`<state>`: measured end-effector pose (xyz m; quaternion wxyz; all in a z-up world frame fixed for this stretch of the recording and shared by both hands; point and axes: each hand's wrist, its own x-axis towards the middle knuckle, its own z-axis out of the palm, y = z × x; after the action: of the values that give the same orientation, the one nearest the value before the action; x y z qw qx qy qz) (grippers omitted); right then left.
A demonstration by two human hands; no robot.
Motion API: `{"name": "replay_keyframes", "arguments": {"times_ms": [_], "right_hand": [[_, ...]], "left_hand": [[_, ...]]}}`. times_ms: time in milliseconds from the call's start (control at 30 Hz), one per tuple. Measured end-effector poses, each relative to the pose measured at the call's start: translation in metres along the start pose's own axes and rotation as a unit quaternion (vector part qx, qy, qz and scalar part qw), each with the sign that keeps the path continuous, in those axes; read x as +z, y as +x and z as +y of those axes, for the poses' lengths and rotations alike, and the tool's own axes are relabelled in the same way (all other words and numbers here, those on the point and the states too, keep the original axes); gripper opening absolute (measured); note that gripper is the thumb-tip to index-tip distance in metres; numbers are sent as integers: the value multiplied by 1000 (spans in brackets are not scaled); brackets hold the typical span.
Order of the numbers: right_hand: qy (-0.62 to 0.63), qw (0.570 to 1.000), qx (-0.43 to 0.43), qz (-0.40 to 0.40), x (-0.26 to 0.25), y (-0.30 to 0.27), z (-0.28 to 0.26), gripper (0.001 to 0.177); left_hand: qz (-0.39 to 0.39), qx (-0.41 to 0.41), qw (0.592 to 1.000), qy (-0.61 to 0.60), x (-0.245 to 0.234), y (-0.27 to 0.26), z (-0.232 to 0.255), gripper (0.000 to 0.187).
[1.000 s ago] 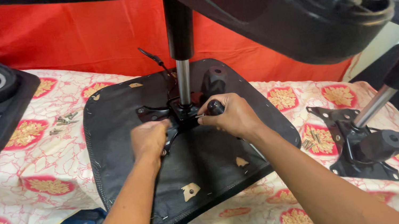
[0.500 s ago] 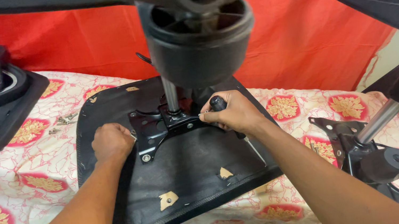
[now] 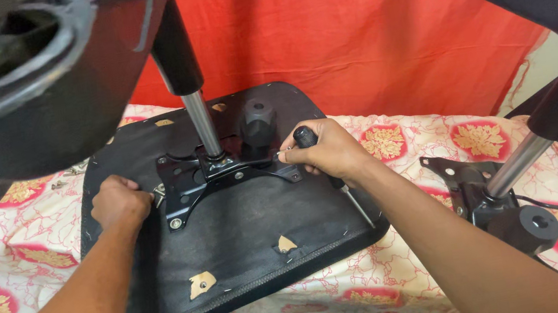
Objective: The person assembles an office chair by attaching the base to the seat cushion. They insert the central gas lift into the base, place the seat cushion over it, and secure the connection using a screwdriver to tighten multiple screws into the mounting bracket.
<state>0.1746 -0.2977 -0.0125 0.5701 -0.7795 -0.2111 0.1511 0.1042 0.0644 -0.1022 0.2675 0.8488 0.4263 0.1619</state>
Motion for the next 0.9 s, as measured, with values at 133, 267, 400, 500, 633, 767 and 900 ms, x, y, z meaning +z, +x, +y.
{"name": "replay_keyframes", "arguments": {"times_ms": [133, 267, 400, 500, 633, 767, 900], "right_hand": [[19, 1000, 10, -17, -12, 2, 5, 16], [20, 998, 43, -30, -17, 4, 8, 17], [31, 997, 43, -51, -16, 2, 8, 20], [62, 995, 11, -72, -21, -3, 7, 21], [100, 991, -13, -89, -29, -12, 2, 19], [131, 987, -7, -93, -39, -21, 0, 20], [180, 979, -12, -98, -52, -27, 1, 21]], "left_hand": [[50, 14, 987, -154, -17, -33, 11, 24], [16, -17, 943, -333, -6, -83, 46, 23], [-128, -45, 794, -593, 21, -129, 87, 25], [-152, -49, 757, -633, 31, -156, 108, 27], [-206, -68, 732, -645, 36, -179, 127, 29], [-279, -96, 677, -674, 36, -191, 142, 30], [-370, -111, 585, -713, 35, -199, 152, 32]]}}
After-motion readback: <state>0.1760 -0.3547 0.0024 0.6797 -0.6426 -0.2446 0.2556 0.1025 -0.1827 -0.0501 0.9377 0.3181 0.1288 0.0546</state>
